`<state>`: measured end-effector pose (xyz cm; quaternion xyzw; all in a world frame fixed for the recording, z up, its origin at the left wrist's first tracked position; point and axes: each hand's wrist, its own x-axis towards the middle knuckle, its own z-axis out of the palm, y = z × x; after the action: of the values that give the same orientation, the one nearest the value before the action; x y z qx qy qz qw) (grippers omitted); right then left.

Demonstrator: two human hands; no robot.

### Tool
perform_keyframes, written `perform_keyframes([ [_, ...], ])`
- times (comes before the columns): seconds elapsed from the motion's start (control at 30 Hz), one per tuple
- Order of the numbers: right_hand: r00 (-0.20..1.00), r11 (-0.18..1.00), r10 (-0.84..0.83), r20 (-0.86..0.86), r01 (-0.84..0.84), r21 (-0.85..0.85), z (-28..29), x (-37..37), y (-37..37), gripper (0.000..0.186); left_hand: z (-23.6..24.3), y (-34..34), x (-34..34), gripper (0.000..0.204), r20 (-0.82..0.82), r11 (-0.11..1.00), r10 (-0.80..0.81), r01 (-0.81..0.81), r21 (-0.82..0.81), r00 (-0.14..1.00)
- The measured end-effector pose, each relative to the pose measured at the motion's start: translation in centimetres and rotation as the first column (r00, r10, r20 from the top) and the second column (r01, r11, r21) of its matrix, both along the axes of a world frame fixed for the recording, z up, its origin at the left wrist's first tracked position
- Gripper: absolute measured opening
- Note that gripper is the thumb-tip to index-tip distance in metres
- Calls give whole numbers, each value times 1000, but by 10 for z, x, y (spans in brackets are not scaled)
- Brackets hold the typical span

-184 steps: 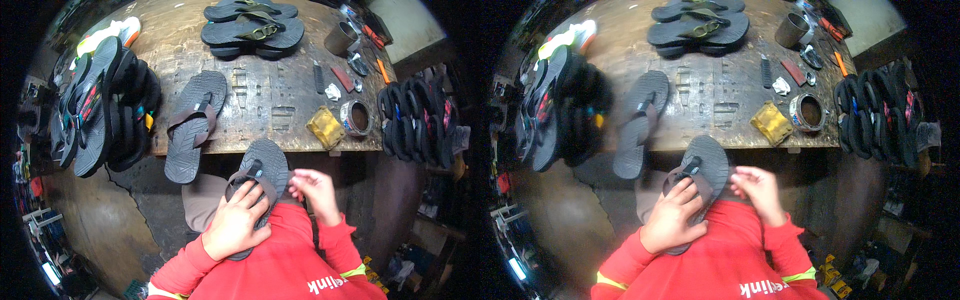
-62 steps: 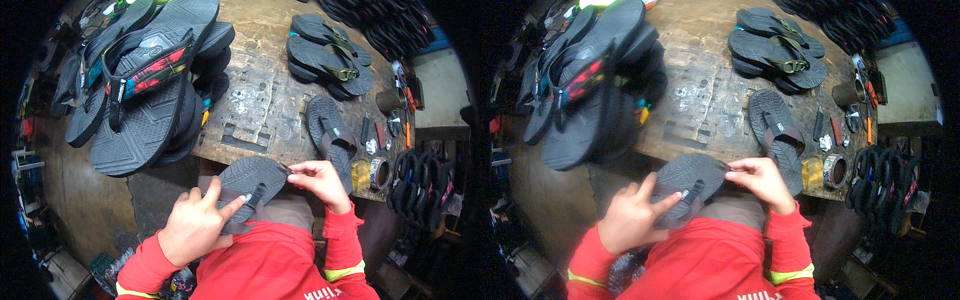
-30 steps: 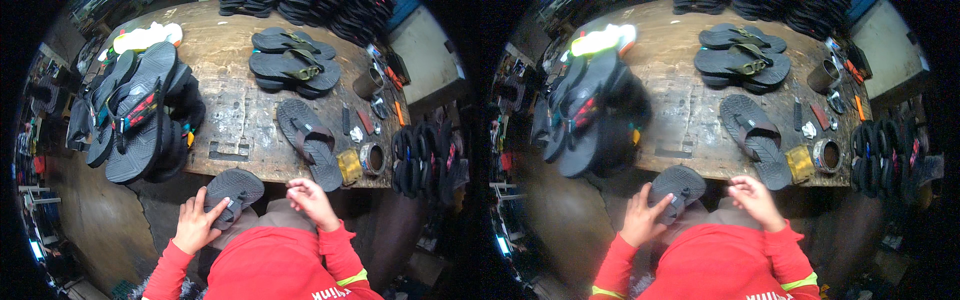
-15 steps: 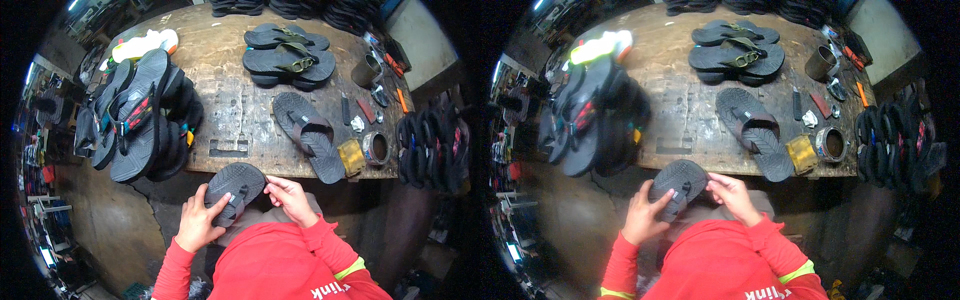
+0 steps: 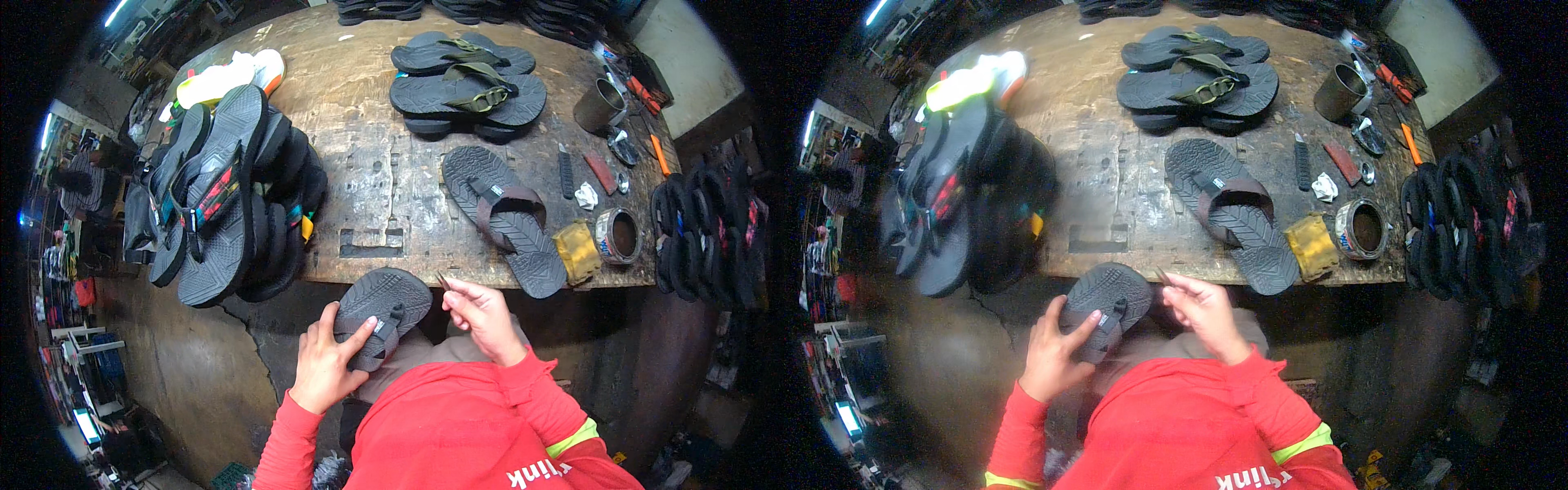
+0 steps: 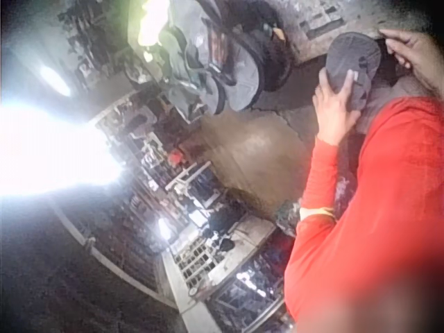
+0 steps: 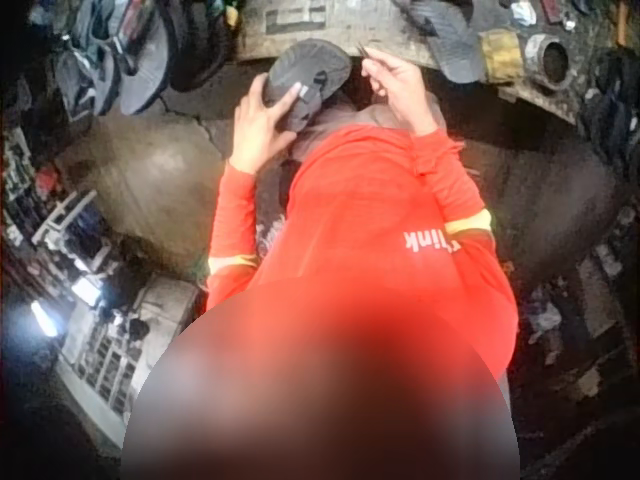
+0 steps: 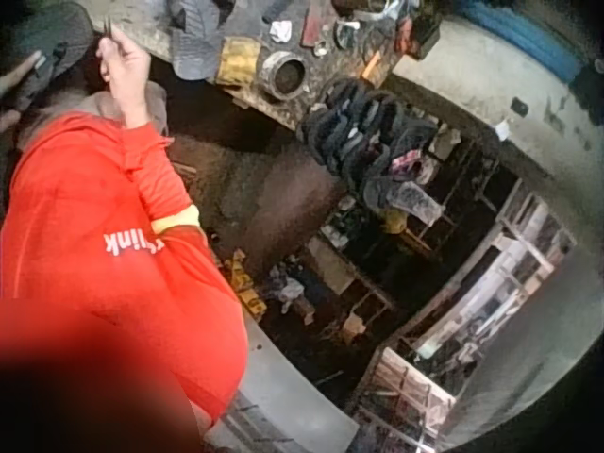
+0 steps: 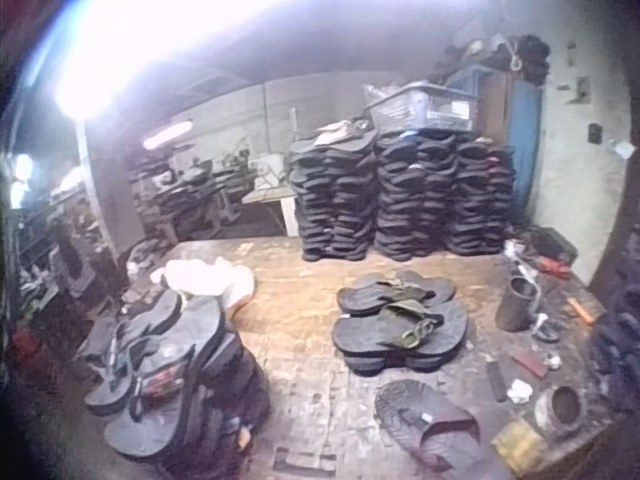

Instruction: The person repairs flip-flops by removing loose strap pieces, applying adhesive to the soles with a sponge, and pressing the straps back into place. They repeat this process on multiple pairs, handling each flip-flop individually and stacking completed pairs on the table.

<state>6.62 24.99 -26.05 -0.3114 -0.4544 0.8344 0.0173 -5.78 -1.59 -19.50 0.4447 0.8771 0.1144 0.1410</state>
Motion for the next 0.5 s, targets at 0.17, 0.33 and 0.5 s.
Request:
perform_keyframes([
  [0.17,943,907,314,111,-332,259,20,-22,22,39,-13,-4,-1,92,-99,999,-28,30,13,995],
  [0.33,904,883,391,173,-422,205,26,-32,21,38,-17,-5,0,93,-109,999,-4,10,47,994],
  [0.5,934,910,347,89,-358,208,24,-28,14,35,-17,-5,1,92,-111,1000,9,-5,31,994],
])
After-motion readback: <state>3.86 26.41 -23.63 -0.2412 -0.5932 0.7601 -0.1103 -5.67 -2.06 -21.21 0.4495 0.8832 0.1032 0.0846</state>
